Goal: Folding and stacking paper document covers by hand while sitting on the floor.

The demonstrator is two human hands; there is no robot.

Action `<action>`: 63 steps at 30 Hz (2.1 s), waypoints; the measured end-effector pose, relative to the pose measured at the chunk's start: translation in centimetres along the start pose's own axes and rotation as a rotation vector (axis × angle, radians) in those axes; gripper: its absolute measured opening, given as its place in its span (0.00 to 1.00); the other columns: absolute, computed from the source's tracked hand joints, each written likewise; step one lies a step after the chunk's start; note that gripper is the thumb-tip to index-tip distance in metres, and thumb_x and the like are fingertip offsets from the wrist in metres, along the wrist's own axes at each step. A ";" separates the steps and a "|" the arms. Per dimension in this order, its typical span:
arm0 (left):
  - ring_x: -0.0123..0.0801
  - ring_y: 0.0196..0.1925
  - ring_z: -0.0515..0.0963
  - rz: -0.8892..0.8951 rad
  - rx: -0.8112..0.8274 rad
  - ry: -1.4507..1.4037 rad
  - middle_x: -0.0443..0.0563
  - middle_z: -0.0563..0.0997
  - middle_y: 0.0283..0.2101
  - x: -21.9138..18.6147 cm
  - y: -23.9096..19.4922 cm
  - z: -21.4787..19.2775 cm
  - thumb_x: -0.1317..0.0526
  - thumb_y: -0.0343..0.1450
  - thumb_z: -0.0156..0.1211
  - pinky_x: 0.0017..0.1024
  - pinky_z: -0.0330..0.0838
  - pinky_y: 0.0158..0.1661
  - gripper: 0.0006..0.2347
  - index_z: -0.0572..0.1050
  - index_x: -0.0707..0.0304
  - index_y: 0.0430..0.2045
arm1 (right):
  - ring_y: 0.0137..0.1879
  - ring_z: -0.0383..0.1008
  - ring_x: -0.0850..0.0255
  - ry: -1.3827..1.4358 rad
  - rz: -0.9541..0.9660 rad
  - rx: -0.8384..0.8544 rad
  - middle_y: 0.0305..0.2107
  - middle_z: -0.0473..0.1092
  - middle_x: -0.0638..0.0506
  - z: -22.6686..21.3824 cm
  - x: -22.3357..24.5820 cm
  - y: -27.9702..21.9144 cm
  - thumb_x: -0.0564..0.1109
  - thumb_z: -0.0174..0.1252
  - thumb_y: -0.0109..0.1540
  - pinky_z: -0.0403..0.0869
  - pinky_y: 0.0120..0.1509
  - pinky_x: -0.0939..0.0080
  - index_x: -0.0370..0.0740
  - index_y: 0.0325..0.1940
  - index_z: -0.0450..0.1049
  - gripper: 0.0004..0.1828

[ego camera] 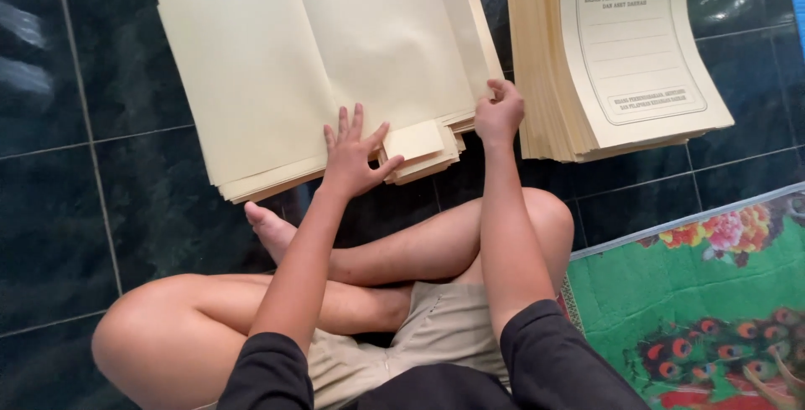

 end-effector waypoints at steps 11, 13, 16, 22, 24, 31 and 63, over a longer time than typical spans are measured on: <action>0.61 0.79 0.47 -0.029 -0.005 -0.026 0.63 0.57 0.76 -1.9 -1.0 -1.5 0.33 0.71 0.51 0.69 0.40 0.70 0.28 0.74 0.43 0.62 | 0.71 0.59 0.31 -0.389 0.036 0.175 0.66 0.55 0.38 -1.0 2.4 -2.7 0.59 0.71 0.56 0.66 0.73 0.33 0.47 0.56 0.80 0.27; 0.61 0.78 0.49 -0.019 -0.003 0.002 0.64 0.59 0.75 -2.1 -1.1 -1.2 0.35 0.72 0.52 0.69 0.41 0.70 0.27 0.74 0.43 0.61 | 0.70 0.61 0.33 -0.305 0.035 0.135 0.66 0.57 0.38 -3.5 4.7 -4.0 0.59 0.70 0.58 0.66 0.75 0.38 0.47 0.58 0.79 0.28; 0.63 0.76 0.56 -0.003 -0.047 0.059 0.64 0.66 0.70 -2.3 -0.6 0.5 0.36 0.73 0.53 0.70 0.45 0.68 0.24 0.79 0.46 0.55 | 0.72 0.64 0.44 -0.073 0.043 0.131 0.65 0.62 0.41 -8.9 8.4 -6.3 0.54 0.64 0.63 0.67 0.75 0.47 0.43 0.62 0.75 0.26; 0.48 0.41 0.85 0.192 -0.184 -0.408 0.56 0.85 0.38 -14.2 1.3 -0.1 0.56 0.71 0.68 0.44 0.78 0.48 0.10 0.82 0.59 0.42 | 0.42 0.82 0.57 -0.171 0.183 -0.061 0.32 0.80 0.56 -19.9 5.7 -6.2 0.64 0.64 0.59 0.80 0.44 0.56 0.55 0.38 0.84 0.15; 0.37 0.37 0.87 0.009 -0.004 -0.636 0.45 0.86 0.32 -17.9 3.0 1.9 0.53 0.69 0.68 0.33 0.81 0.42 0.06 0.84 0.48 0.34 | 0.27 0.81 0.67 -0.128 0.323 -0.067 0.23 0.79 0.55 -22.5 4.1 -5.9 0.64 0.63 0.60 0.80 0.36 0.65 0.47 0.32 0.83 0.20; 0.23 0.25 0.84 -0.086 0.201 -0.757 0.37 0.83 0.21 -26.6 7.3 7.3 0.47 0.70 0.64 0.23 0.80 0.33 0.08 0.84 0.43 0.28 | 0.21 0.78 0.68 0.082 0.388 -0.126 0.17 0.76 0.51 -21.8 -1.8 -2.3 0.62 0.68 0.58 0.78 0.26 0.71 0.40 0.26 0.81 0.23; 0.45 0.33 0.87 -0.231 -0.024 -1.320 0.64 0.83 0.40 -6.7 -2.6 -4.9 0.63 0.77 0.53 0.41 0.87 0.29 0.12 0.68 0.65 0.53 | 0.41 0.83 0.53 0.836 0.162 0.337 0.39 0.78 0.41 -14.4 4.8 -4.6 0.53 0.59 0.67 0.85 0.43 0.55 0.38 0.62 0.72 0.23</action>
Point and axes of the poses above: each hand's wrist, its own y-axis towards the middle knuckle, its own z-axis out of the palm, x = y × z, the point moved 1 cm from there along y, towards the middle knuckle
